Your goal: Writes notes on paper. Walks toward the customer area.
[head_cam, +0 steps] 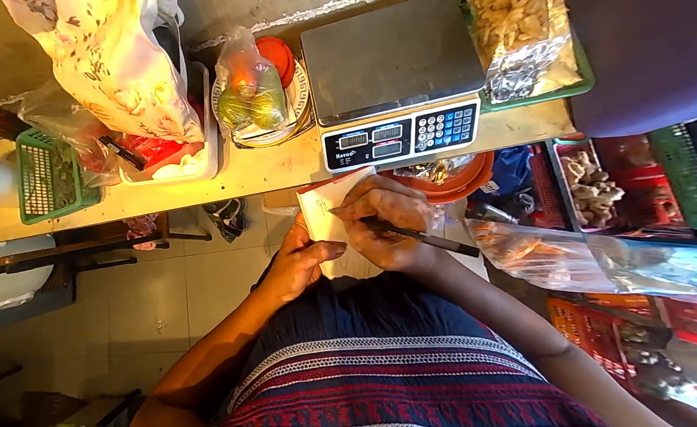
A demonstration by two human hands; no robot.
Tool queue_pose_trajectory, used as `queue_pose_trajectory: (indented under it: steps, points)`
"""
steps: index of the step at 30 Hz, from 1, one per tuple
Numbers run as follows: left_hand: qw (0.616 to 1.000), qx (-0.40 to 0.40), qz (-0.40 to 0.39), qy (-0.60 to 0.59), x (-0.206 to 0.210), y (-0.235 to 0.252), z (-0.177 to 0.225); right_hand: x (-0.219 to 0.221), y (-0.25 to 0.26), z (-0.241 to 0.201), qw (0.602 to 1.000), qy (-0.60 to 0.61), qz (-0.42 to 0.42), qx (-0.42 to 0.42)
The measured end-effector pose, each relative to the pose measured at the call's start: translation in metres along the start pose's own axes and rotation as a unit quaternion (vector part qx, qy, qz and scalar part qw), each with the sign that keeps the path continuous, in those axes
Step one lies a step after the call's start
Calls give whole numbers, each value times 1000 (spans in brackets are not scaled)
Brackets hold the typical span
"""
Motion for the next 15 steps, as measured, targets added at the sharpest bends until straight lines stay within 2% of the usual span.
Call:
queue_pose_trajectory:
  steps: [4, 7, 10, 15]
  points:
    - [1000, 4, -1, 6, 0, 0, 1, 7, -1, -3, 998, -18, -44, -47]
    - [1000, -3, 9, 2, -1, 2, 0, 5, -1, 0, 997, -51, -21, -51]
    - [1000, -13, 22, 0, -5, 3, -1, -1, 0, 4, 997, -75, 9, -12]
    - [999, -18, 26, -12, -6, 5, -1, -12, 1, 9, 998, 25, 32, 47]
Point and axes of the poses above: each hand's wrist, its own y-axis towards the middle knuckle, its own x-axis out of the palm, z = x × y, the point moved 6 cm from there along y, towards the middle knuckle, and after that the axes turned 9 degrees about x, right-handed, at the moved point
